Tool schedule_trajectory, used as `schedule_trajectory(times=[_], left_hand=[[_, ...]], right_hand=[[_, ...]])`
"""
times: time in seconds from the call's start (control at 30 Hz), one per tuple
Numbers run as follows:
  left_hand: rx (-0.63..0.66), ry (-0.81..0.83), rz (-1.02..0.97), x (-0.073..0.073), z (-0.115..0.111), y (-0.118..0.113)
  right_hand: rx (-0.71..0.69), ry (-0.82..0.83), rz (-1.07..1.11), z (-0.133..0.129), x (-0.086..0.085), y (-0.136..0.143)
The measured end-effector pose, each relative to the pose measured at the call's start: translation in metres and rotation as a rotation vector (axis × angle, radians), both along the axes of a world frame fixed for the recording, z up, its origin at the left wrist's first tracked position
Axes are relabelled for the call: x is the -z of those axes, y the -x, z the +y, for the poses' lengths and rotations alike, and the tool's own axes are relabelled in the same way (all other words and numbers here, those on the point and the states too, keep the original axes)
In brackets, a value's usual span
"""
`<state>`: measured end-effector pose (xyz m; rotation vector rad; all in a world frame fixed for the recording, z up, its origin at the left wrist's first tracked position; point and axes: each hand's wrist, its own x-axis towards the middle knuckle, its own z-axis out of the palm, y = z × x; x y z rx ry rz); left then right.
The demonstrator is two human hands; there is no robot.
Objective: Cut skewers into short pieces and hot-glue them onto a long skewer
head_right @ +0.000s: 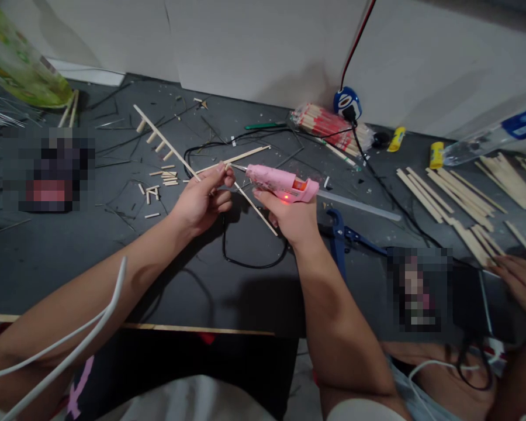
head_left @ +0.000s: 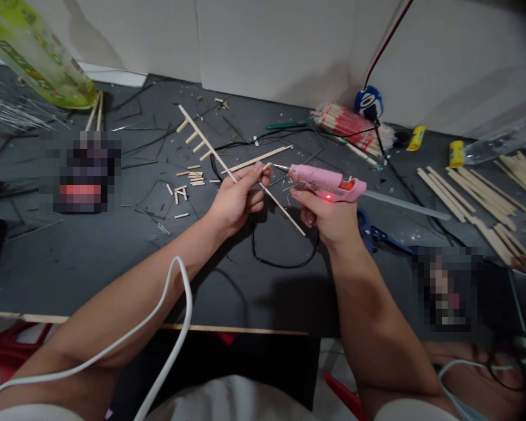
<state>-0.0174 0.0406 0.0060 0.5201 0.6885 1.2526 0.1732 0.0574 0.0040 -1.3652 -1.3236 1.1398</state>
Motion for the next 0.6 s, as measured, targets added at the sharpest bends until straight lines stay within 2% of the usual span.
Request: schedule_trajectory(times=[0.3,0.6], left_hand=[[0.019,-0.012,-0.006,0.0027,0.001,0.0002],[-0.105,0.016,0.062,0.0021,0.0007,-0.0009]], right_hand=[[-0.007,0.003,0.006,-0.0008,-0.0032,0.0012],[0.001,-0.028,0.02,0.0009,0.0026,-0.0013]])
